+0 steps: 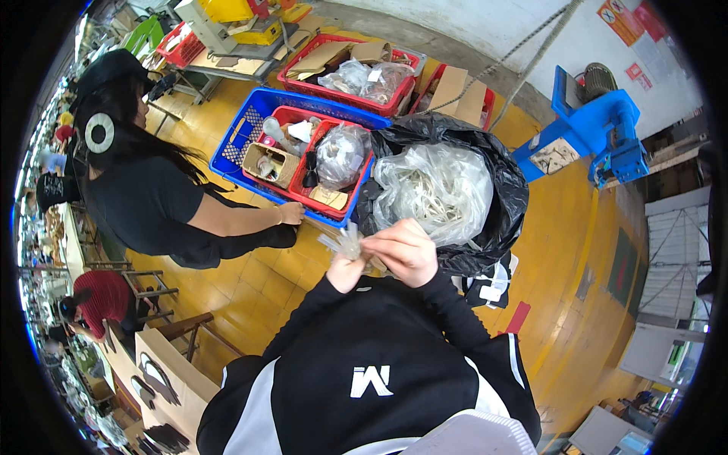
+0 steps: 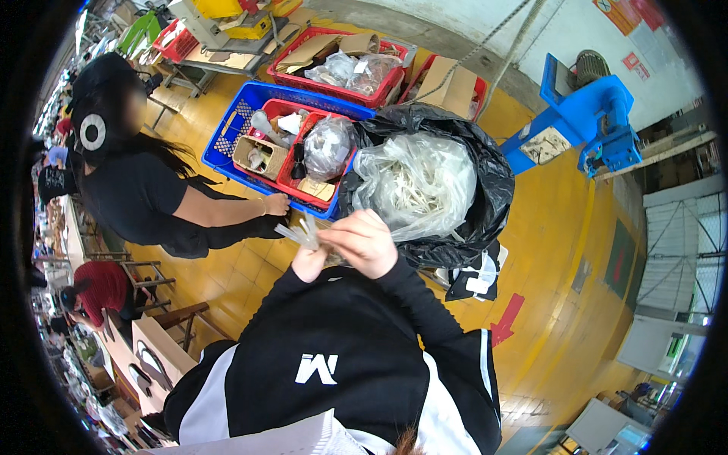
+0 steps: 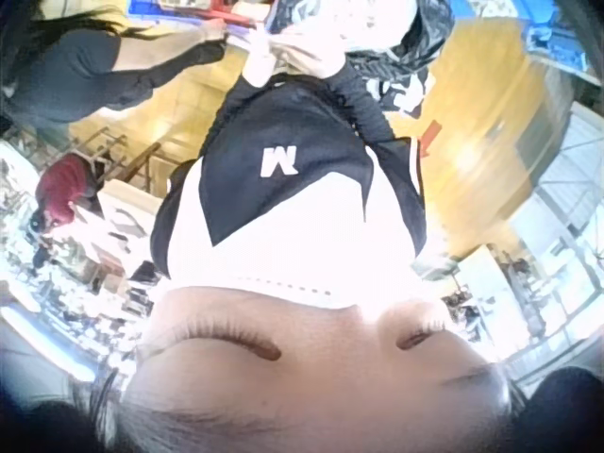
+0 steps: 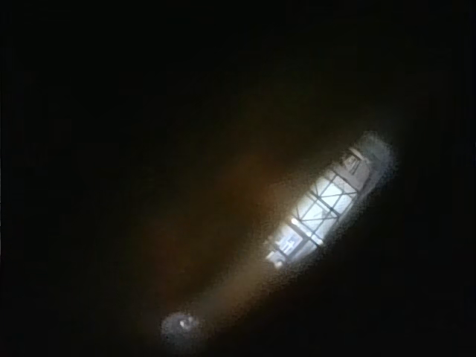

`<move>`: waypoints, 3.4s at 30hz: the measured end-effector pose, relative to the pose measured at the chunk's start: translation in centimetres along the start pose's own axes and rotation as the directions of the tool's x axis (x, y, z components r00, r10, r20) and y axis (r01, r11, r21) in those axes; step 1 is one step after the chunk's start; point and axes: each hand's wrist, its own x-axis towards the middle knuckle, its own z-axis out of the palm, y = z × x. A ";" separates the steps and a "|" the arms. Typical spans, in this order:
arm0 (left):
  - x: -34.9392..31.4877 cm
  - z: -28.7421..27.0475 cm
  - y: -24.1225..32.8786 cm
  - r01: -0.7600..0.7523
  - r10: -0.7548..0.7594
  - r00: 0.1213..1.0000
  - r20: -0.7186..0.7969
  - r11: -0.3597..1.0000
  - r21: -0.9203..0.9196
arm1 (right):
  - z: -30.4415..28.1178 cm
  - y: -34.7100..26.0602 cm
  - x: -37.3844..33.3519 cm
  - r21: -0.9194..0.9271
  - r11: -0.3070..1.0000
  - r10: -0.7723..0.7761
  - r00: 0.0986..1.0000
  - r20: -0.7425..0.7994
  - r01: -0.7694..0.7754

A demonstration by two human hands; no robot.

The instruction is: The person repeatedly pulls bundles of white plastic cable ties from a large black bag, separates them by hand, and places them into a blue plastic crate. The person works continuously at a waist-height table in a workshop environment.

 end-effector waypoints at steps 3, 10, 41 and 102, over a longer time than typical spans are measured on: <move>0.1 0.8 0.8 -0.031 0.032 0.998 -0.047 0.999 0.036 | 0.5 0.1 0.7 -0.029 0.998 0.046 0.998 -0.039 -0.047; -0.4 -9.8 9.4 -0.313 0.242 0.923 -0.300 0.924 -0.217 | 3.0 5.8 -5.1 0.166 0.872 0.435 0.885 0.169 -0.460; -28.8 -18.4 22.2 -0.821 0.951 0.132 -0.280 -0.053 -0.568 | 5.6 28.2 -15.6 -0.574 0.584 0.704 0.710 0.006 -0.574; 10.6 -4.5 5.1 -0.079 0.016 0.997 -0.081 0.484 -0.872 | -7.5 11.5 -57.5 -0.565 -0.562 0.780 -0.614 -0.119 -0.604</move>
